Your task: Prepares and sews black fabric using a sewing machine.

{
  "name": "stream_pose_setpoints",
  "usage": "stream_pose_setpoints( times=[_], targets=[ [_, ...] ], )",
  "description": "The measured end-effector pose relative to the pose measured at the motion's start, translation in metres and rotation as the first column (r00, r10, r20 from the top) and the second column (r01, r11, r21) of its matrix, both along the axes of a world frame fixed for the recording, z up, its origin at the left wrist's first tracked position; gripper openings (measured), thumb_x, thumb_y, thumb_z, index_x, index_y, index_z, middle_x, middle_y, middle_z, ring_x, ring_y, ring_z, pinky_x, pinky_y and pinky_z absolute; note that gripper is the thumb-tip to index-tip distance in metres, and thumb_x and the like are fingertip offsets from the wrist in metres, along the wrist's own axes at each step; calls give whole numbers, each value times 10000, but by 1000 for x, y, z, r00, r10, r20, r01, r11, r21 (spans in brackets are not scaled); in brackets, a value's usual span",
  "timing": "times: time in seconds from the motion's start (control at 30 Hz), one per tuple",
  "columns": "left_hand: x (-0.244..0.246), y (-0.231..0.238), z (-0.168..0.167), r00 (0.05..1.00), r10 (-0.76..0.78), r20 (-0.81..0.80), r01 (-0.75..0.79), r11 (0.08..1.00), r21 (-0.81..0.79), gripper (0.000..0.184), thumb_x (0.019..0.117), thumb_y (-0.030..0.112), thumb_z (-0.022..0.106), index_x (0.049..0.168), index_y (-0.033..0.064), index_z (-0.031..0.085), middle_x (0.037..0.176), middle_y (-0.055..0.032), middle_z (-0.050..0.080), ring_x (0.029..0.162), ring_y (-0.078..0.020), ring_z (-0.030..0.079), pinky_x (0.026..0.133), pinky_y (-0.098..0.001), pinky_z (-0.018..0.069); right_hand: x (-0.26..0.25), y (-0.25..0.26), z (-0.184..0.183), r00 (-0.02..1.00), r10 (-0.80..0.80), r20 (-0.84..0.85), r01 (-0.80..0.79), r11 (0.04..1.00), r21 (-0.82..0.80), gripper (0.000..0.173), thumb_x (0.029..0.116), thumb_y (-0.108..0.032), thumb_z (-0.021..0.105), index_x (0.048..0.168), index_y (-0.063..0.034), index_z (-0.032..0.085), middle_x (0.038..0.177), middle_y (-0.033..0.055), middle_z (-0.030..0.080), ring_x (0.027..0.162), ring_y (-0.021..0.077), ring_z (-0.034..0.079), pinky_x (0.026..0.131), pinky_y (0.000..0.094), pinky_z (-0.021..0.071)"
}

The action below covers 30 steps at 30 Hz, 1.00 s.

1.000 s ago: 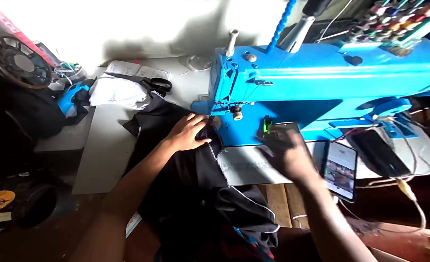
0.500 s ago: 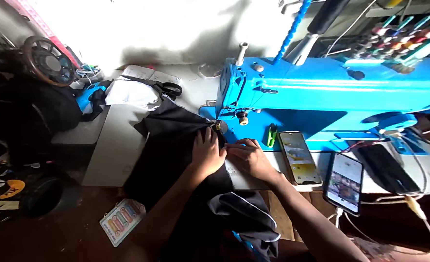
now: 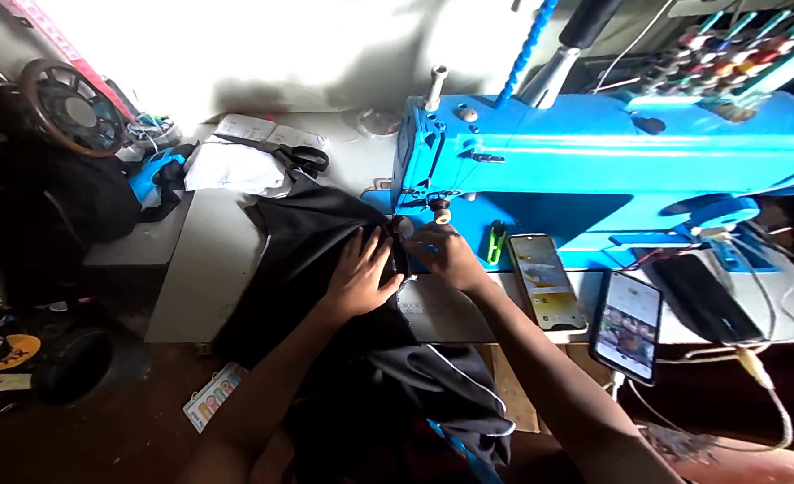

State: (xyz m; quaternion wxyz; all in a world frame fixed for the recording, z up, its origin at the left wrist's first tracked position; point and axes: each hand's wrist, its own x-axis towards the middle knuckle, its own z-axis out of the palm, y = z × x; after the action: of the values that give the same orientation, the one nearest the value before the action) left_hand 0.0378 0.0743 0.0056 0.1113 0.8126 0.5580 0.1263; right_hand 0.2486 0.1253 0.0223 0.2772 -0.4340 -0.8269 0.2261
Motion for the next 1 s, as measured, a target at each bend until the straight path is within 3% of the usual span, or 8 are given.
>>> stream_pose_setpoints(
  times=[0.2, 0.33, 0.47, 0.57, 0.63, 0.7, 0.77, 1.0],
  targets=[
    [-2, -2, -1, 996, -34, 80, 30, 998, 55, 532, 1063, 387, 387, 1512, 130, 512, 1653, -157, 333, 1549, -408, 226, 1239, -574, 205, -17, 5, 17, 989, -81, 123, 116, 941, -317, 275, 943, -293, 749, 998, -24, 757, 1174, 228, 653, 1165, 446, 565, 958, 666, 436],
    [-4, -2, -9, 982, -135, 132, 104, 970, 219, 467, 1032, 301, 422, 1391, 92, 635, 1569, -129, 481, 1539, -369, 283, 1236, -555, 238, -14, 2, 23, 983, -100, 156, 150, 921, -359, 228, 950, -235, 726, 973, -9, 754, 1137, 222, 668, 1145, 426, 593, 952, 662, 448],
    [-3, -2, -7, 983, -160, 86, 138, 967, 212, 453, 1034, 314, 416, 1372, 132, 657, 1546, -112, 513, 1532, -352, 304, 1232, -556, 238, -15, 3, 23, 970, -119, 210, 195, 902, -387, 249, 946, -234, 728, 962, 14, 732, 1098, 231, 668, 1114, 433, 600, 931, 660, 455],
    [-3, -2, -7, 986, -152, 74, 137, 975, 177, 443, 1034, 336, 435, 1375, 160, 656, 1539, -113, 519, 1528, -356, 310, 1228, -565, 238, -16, -2, 17, 964, -131, 229, 192, 944, -268, 236, 932, -223, 746, 979, 3, 700, 1053, 218, 664, 1036, 417, 633, 878, 630, 495],
    [-2, -2, -7, 987, -146, 72, 134, 980, 147, 444, 1031, 347, 444, 1385, 173, 649, 1554, -120, 499, 1529, -359, 306, 1228, -570, 238, -12, -9, 8, 976, -73, 207, 85, 995, -47, 175, 939, -176, 726, 1020, -21, 725, 1079, 193, 684, 1068, 396, 641, 907, 587, 519],
    [-2, -2, -3, 986, -146, 80, 138, 985, 105, 443, 1028, 342, 467, 1396, 166, 639, 1573, -146, 468, 1524, -371, 313, 1224, -578, 247, -3, -14, -3, 972, 22, 233, -68, 978, 195, 146, 966, -141, 672, 1043, -65, 771, 1151, 163, 698, 1107, 380, 638, 903, 550, 513],
    [-2, -2, -2, 985, -149, 86, 140, 985, 105, 443, 1016, 336, 494, 1390, 153, 644, 1555, -167, 482, 1502, -382, 353, 1208, -582, 279, 7, -17, -10, 966, 74, 246, -155, 933, 325, 160, 967, -99, 634, 1015, -95, 786, 1173, 122, 720, 1117, 356, 647, 887, 521, 512],
    [-16, 5, -3, 972, -222, 79, 211, 969, 132, 442, 1001, 352, 517, 1368, 152, 662, 1545, -139, 501, 1493, -363, 377, 1185, -574, 335, 15, -38, -26, 980, 48, 192, -111, 937, 333, 300, 954, -70, 559, 1138, -129, 789, 1236, 50, 736, 1157, 339, 647, 914, 537, 486]
  ],
)
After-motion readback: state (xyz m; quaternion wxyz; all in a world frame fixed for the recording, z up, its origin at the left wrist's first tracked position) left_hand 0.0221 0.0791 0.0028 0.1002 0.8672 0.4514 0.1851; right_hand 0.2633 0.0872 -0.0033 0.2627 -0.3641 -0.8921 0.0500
